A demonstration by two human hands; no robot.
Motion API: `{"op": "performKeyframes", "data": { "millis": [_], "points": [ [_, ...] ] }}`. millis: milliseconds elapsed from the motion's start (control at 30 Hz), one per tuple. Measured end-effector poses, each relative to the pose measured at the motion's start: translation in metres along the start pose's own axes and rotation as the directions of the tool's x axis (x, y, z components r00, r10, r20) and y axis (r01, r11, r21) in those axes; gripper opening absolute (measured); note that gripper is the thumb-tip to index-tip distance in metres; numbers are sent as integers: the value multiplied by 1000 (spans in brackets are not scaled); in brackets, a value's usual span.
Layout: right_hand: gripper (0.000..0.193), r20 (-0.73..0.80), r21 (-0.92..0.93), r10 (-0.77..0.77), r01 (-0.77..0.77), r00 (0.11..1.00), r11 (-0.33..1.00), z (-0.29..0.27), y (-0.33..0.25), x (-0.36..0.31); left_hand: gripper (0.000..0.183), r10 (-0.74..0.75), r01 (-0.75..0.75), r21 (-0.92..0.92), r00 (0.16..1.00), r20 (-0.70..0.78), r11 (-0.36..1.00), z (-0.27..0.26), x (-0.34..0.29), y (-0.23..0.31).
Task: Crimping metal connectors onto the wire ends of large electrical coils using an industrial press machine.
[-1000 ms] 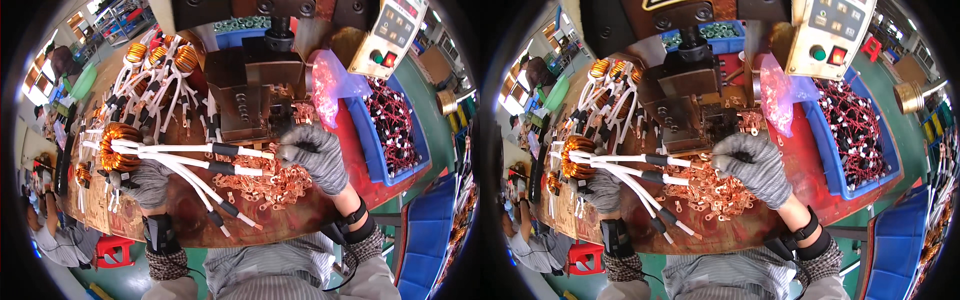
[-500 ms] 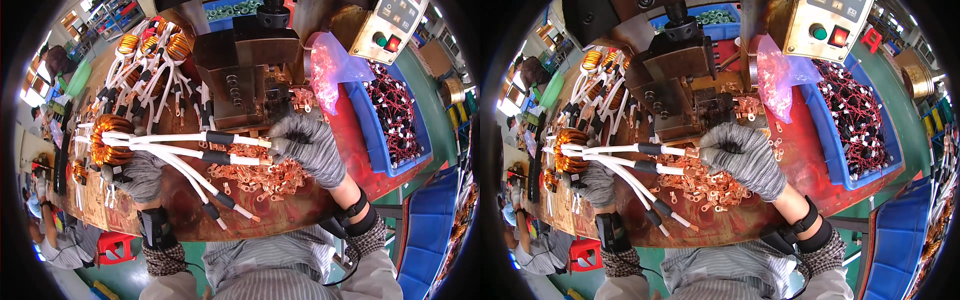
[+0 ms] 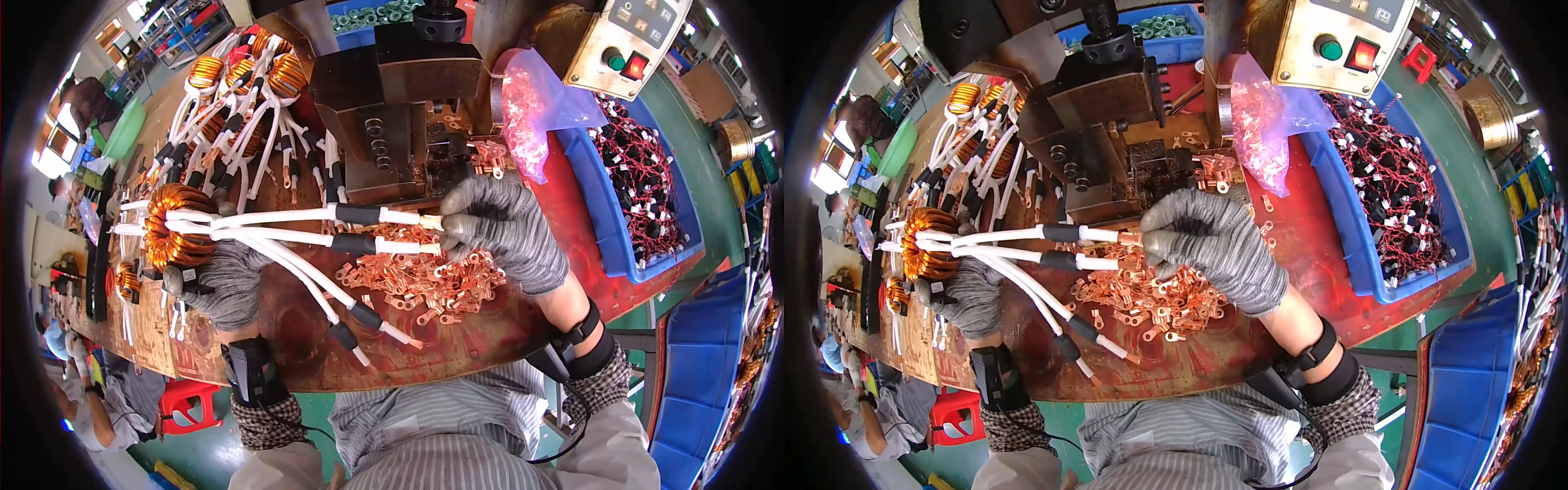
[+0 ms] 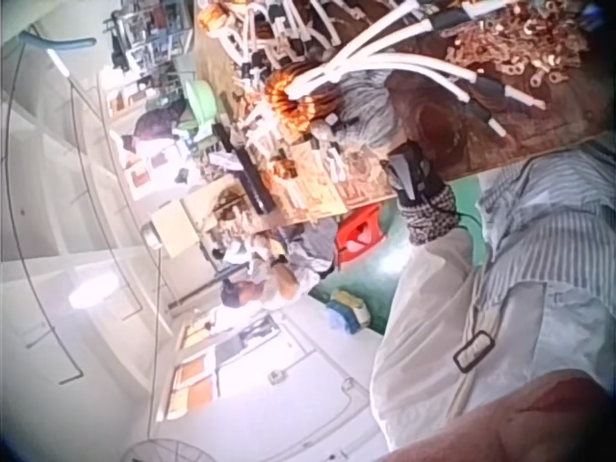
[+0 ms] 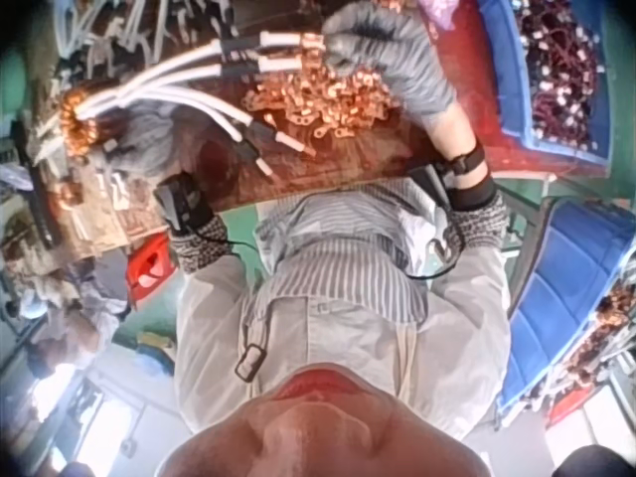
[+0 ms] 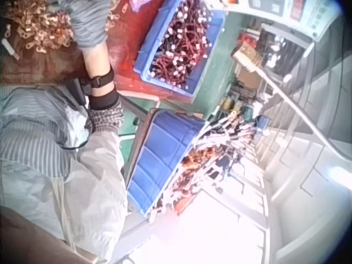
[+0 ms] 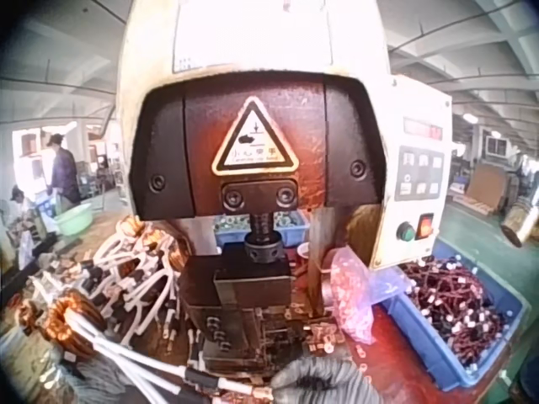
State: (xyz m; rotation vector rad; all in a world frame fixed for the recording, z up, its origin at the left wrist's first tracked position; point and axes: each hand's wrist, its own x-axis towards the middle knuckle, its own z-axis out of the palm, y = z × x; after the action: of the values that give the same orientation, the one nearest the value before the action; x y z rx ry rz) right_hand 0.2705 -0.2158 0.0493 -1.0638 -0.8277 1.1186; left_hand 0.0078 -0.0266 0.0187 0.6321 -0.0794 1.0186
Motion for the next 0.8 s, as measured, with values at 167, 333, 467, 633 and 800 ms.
{"op": "performKeyframes", "data": {
  "millis": [167,333,467,633,800],
  "points": [
    [15,-64,44,-43,46,997,998,-4,-2,12,80,17,-13,171,1000,-25,985,6,0,-1],
    [15,-115,45,-43,48,992,998,-10,-4,25,76,-50,56,218,998,-33,974,1,1,3],
    [15,-145,-1,-36,36,989,999,-8,-4,32,74,-57,69,209,997,-60,976,-3,3,7],
    [14,-176,-5,-49,49,983,999,-5,-7,37,75,-54,67,206,996,-70,976,2,6,9],
    [17,-172,-24,-36,32,984,999,-11,-5,45,74,-57,76,204,994,-97,976,2,7,9]
  ]
}}
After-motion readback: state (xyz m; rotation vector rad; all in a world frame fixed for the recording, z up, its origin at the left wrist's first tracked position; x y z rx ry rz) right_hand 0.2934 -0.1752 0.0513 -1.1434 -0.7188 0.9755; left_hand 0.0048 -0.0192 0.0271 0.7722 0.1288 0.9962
